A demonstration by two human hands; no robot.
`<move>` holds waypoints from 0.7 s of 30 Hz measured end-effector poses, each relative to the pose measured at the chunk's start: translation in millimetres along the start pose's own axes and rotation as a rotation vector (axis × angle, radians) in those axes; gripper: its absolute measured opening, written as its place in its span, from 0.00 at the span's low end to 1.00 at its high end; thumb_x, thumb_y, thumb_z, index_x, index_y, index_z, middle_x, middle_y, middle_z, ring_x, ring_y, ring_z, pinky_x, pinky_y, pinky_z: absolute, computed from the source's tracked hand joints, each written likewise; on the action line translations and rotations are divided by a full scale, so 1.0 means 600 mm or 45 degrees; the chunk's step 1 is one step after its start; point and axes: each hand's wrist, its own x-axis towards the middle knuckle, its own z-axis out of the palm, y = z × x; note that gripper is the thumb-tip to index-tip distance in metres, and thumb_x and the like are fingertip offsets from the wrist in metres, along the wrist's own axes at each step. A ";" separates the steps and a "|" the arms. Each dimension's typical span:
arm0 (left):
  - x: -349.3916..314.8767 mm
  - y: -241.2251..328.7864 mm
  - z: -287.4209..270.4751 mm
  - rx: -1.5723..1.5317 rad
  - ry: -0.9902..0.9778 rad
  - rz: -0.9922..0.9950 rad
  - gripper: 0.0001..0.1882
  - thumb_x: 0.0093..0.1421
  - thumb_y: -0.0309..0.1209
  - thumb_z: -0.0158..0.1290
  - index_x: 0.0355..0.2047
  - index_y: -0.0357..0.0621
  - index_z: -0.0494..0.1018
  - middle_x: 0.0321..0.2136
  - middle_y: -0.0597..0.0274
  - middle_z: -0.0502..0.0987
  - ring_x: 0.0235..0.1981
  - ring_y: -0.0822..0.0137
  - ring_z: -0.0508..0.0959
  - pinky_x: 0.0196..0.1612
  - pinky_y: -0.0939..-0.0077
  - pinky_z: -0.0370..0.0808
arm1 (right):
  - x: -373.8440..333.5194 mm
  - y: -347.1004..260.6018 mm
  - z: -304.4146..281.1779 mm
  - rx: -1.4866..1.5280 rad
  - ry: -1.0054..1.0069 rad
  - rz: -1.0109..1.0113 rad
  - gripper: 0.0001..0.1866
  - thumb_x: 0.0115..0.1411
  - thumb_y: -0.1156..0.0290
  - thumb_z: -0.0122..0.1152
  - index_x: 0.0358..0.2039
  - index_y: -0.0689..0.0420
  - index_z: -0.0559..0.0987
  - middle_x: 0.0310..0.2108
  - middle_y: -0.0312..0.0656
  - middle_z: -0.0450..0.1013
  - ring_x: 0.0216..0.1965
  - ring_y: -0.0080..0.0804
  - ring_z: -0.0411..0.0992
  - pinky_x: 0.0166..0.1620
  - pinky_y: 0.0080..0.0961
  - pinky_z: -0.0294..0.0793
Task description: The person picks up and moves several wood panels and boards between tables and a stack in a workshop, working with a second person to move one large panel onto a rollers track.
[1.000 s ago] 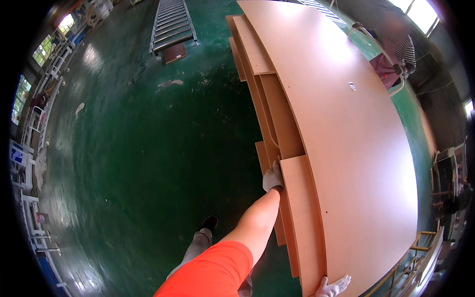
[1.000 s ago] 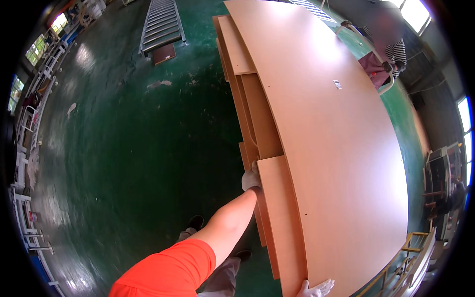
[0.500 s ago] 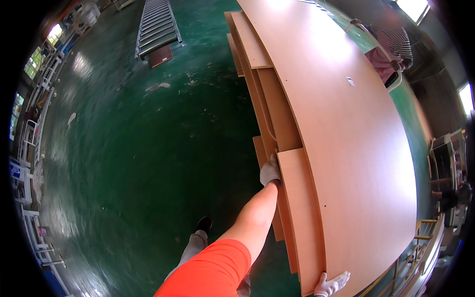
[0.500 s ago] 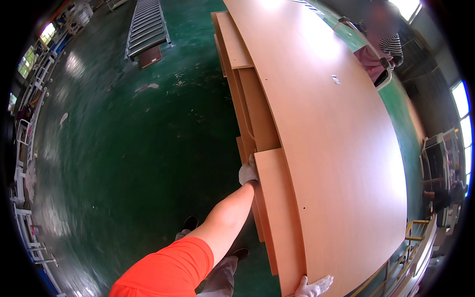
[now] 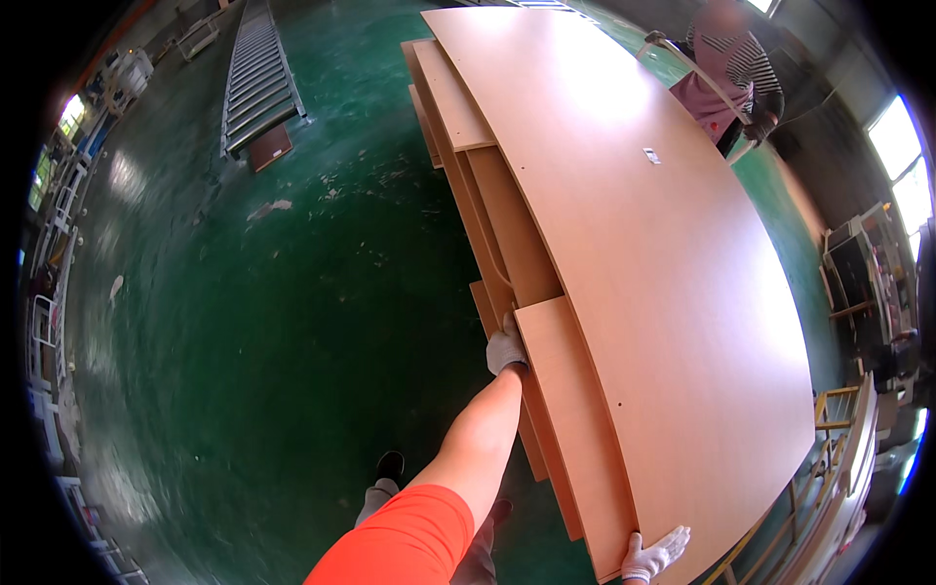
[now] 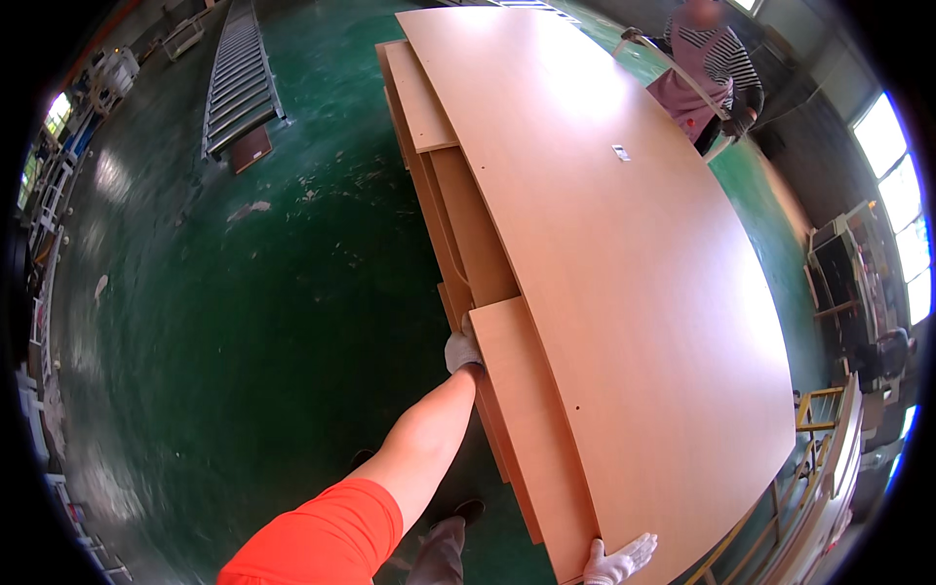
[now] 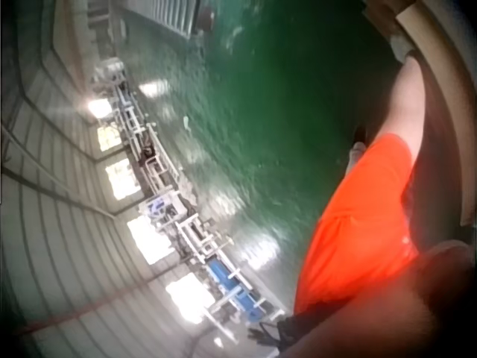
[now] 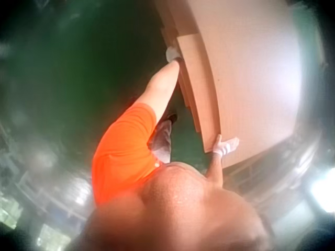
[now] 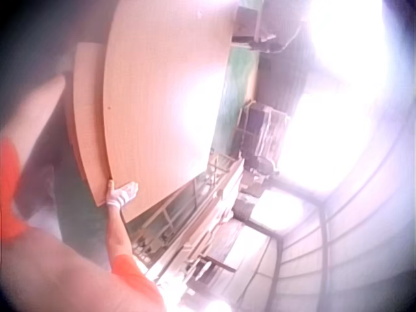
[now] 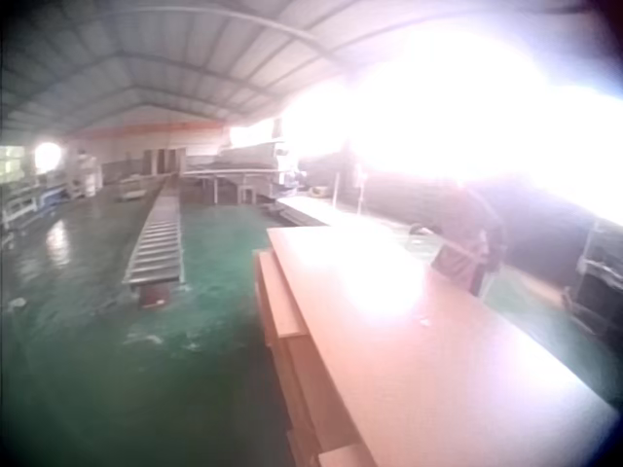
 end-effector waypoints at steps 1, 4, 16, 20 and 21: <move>0.004 -0.005 0.005 0.005 0.023 0.006 0.49 0.63 0.71 0.31 0.35 0.34 0.81 0.37 0.34 0.80 0.45 0.39 0.80 0.47 0.48 0.75 | 0.003 -0.015 -0.012 0.074 -0.086 0.124 0.57 0.49 0.41 0.66 0.67 0.71 0.57 0.69 0.64 0.52 0.71 0.61 0.46 0.72 0.54 0.43; 0.069 -0.033 0.017 0.020 0.129 0.088 0.48 0.63 0.71 0.32 0.33 0.34 0.81 0.35 0.35 0.81 0.42 0.38 0.81 0.44 0.47 0.75 | 0.021 -0.057 -0.026 0.221 -0.214 0.332 0.64 0.42 0.48 0.71 0.71 0.69 0.49 0.73 0.60 0.44 0.75 0.56 0.39 0.75 0.48 0.35; 0.097 -0.042 0.034 -0.224 -0.063 0.002 0.49 0.62 0.71 0.37 0.33 0.27 0.78 0.31 0.34 0.80 0.38 0.37 0.81 0.37 0.49 0.75 | 0.004 -0.053 -0.008 0.197 -0.193 0.315 0.67 0.41 0.40 0.71 0.70 0.71 0.49 0.73 0.62 0.42 0.75 0.59 0.36 0.74 0.52 0.31; 0.102 -0.045 0.038 -0.223 -0.076 0.001 0.49 0.63 0.71 0.34 0.34 0.26 0.77 0.34 0.32 0.79 0.40 0.34 0.79 0.40 0.46 0.75 | 0.007 -0.045 -0.010 0.220 -0.233 0.346 0.67 0.40 0.40 0.72 0.69 0.71 0.50 0.73 0.63 0.42 0.75 0.59 0.35 0.74 0.52 0.30; 0.105 -0.048 0.037 -0.201 -0.056 0.016 0.49 0.63 0.71 0.34 0.34 0.26 0.77 0.34 0.31 0.79 0.40 0.34 0.79 0.40 0.46 0.75 | 0.009 -0.042 -0.014 0.236 -0.232 0.339 0.68 0.40 0.40 0.72 0.69 0.71 0.50 0.73 0.63 0.42 0.75 0.59 0.35 0.74 0.52 0.30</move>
